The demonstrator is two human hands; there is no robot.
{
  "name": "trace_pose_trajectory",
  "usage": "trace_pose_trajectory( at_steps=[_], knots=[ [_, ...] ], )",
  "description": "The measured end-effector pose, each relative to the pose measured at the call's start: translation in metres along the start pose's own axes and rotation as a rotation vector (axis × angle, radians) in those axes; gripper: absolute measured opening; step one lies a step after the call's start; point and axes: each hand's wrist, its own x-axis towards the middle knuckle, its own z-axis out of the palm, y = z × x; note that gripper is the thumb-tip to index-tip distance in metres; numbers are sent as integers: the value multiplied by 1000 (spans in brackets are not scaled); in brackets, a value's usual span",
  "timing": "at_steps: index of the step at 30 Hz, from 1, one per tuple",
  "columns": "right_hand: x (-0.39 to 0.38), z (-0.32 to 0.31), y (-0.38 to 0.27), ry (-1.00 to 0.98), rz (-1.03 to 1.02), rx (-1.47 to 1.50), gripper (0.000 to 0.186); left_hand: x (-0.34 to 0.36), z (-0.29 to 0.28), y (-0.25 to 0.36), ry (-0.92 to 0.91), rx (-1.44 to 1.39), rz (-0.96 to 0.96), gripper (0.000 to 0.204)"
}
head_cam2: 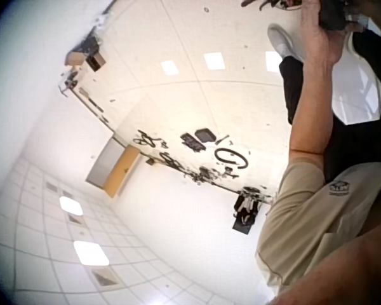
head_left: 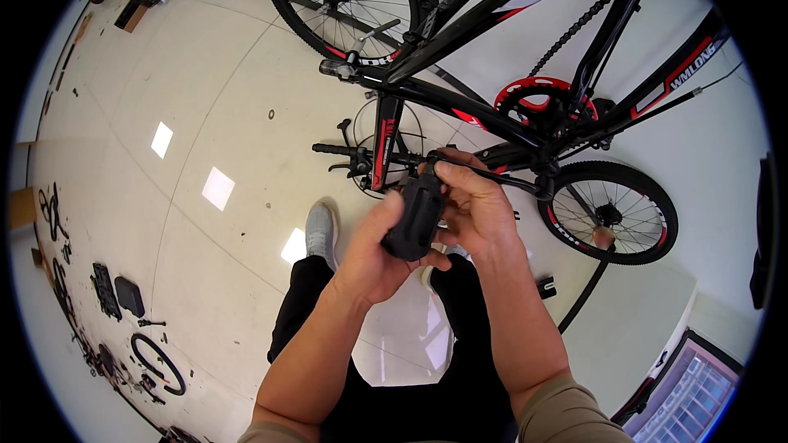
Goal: The person is working on a bicycle pedal, using a tool to adjust or tighten a component. They are seated on a chair in a room with a bicycle and various parts on the floor.
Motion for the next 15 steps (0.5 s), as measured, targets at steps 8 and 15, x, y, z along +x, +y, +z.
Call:
trace_pose_trajectory(
  at_steps=[8,15],
  knots=[
    [-9,4,-2,-21,7,-29,27,1,5,-1,31,-1,16,52],
    [-25,-9,-5,40,-42,-320,33,1,3,-3,47,-3,23,52]
  ],
)
